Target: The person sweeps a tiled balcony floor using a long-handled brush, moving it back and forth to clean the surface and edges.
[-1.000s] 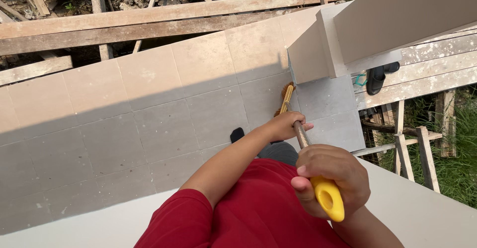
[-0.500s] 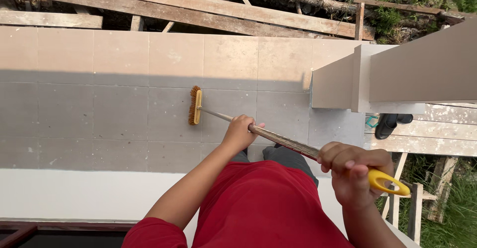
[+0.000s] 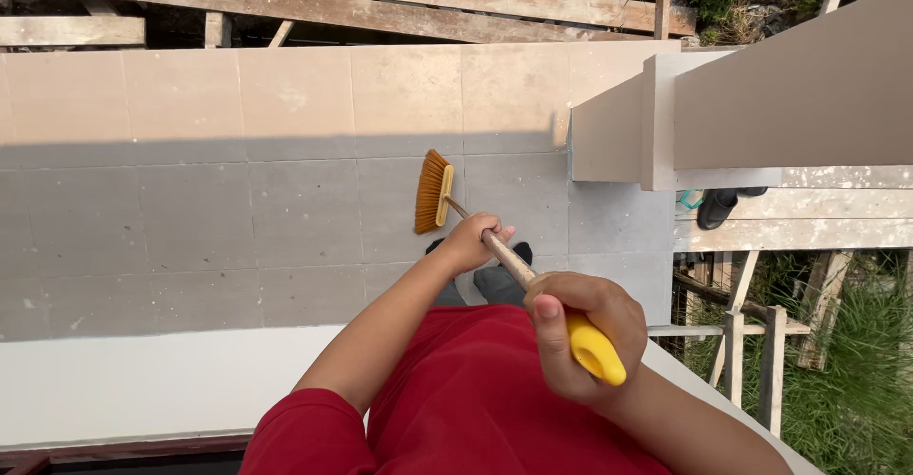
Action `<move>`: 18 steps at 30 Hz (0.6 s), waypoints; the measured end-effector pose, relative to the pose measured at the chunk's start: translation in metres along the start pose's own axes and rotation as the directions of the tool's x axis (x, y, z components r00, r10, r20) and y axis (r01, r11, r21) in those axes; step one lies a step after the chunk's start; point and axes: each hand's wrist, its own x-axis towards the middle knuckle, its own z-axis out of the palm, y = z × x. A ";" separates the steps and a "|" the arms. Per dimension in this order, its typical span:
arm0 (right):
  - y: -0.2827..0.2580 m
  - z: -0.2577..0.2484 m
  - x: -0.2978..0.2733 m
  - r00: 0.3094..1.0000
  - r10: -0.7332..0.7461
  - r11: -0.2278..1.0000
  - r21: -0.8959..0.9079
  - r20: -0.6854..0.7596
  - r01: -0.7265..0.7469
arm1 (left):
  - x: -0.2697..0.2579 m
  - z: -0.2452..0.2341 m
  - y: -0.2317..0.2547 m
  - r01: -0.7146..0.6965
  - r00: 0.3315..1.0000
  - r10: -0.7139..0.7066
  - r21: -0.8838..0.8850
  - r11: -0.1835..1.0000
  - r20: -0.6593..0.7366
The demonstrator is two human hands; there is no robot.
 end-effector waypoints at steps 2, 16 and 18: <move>-0.012 -0.004 0.002 0.995 -0.091 0.990 -0.110 -0.033 0.087 | 0.016 0.023 0.029 -0.061 0.991 0.060 0.008 0.998 0.117; -0.022 -0.049 -0.079 0.649 0.010 0.945 0.219 -0.761 0.243 | 0.041 0.037 0.109 -0.489 0.842 0.343 0.322 0.811 0.416; -0.009 -0.041 -0.080 0.717 0.072 0.965 0.229 -0.693 0.124 | 0.053 0.030 0.088 -0.485 0.820 0.301 0.313 0.817 0.487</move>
